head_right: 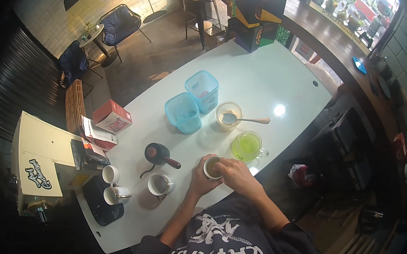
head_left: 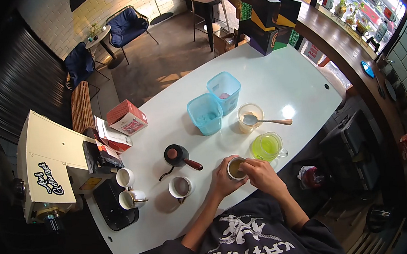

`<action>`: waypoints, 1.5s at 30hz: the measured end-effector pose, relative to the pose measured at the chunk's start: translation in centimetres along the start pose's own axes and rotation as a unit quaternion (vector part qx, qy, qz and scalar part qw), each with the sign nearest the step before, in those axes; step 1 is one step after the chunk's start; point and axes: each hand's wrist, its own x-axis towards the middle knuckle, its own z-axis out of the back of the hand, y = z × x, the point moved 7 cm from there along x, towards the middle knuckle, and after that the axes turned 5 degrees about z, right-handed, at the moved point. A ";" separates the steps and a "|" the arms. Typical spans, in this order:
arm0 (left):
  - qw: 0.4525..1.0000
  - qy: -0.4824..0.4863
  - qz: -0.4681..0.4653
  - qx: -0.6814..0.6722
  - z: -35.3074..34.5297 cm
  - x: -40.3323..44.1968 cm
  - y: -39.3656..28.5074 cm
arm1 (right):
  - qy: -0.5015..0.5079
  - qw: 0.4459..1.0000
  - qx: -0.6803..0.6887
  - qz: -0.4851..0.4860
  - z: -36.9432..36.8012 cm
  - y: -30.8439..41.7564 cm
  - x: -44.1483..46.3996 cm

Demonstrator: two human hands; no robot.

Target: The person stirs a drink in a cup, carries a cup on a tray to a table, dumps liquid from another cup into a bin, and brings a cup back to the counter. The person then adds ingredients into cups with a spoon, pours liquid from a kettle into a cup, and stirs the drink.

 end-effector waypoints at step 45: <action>0.999 -0.025 -0.035 -0.002 0.2 0.1 -0.5 | -0.090 0.995 0.022 -0.043 -0.8 -0.3 0.8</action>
